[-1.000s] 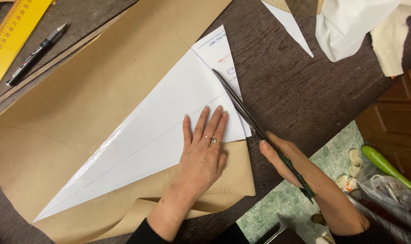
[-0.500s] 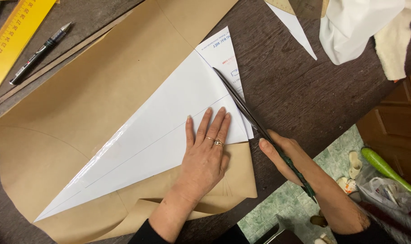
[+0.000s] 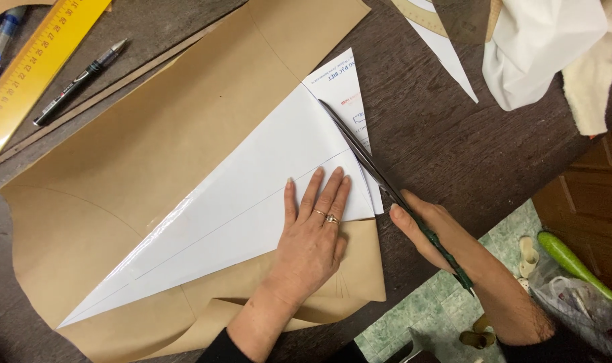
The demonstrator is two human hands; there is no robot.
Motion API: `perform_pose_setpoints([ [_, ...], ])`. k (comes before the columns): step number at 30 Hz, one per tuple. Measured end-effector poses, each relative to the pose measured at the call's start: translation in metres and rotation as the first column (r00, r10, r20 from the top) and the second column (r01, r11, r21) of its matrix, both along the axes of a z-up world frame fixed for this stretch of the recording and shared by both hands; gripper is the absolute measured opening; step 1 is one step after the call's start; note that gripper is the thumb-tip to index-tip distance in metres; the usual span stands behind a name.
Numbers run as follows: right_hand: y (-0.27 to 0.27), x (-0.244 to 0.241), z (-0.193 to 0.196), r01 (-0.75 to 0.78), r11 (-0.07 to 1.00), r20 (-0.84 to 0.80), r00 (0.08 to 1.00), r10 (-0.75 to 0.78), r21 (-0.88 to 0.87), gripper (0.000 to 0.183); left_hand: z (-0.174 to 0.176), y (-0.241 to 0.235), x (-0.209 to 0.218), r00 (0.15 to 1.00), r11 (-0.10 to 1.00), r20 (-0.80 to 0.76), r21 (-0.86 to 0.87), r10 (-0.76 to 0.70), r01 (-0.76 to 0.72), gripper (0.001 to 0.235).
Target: The person uses a pen and a curved ruler to trace a pattern onto a sheet of brown paper. They then use scissors to cut the paper along the traced lines, following the curved and straight edges of the pattern.
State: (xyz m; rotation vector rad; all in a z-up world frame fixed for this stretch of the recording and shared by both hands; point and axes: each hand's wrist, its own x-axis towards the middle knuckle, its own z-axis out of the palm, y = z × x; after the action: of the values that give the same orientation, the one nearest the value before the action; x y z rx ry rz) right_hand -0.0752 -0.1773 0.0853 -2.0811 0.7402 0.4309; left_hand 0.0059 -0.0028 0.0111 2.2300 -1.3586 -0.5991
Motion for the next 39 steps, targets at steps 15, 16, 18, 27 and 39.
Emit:
perform_pose_setpoints([
  [15, 0.007, -0.024, -0.028, -0.01, 0.989, 0.318, 0.946, 0.056, -0.145, 0.027, 0.002, -0.001, 0.001, 1.0, 1.0, -0.018, -0.009, 0.003, -0.003, 0.083],
  [16, 0.01, -0.022, -0.027, -0.024, 0.972, 0.246, 0.966, 0.083, -0.236, 0.027, 0.002, -0.001, 0.001, 1.0, 1.0, -0.011, -0.004, 0.0, 0.0, 0.083],
  [18, 0.004, -0.02, -0.028, -0.045, 0.945, 0.17, 0.98, 0.105, -0.324, 0.027, 0.003, -0.001, 0.002, 1.0, 1.0, -0.005, 0.001, -0.002, 0.002, 0.084],
  [27, -0.004, -0.013, -0.026, 0.155, 0.972, 0.254, 0.947, -0.197, 0.177, 0.024, 0.003, 0.0, 0.002, 1.0, 1.0, -0.007, -0.007, 0.006, -0.006, 0.085],
  [39, -0.01, 0.002, -0.016, -0.092, 0.996, 0.3, 0.95, 0.082, 0.02, 0.024, 0.002, -0.001, 0.001, 0.999, 1.0, 0.029, -0.007, 0.015, -0.015, 0.087],
])
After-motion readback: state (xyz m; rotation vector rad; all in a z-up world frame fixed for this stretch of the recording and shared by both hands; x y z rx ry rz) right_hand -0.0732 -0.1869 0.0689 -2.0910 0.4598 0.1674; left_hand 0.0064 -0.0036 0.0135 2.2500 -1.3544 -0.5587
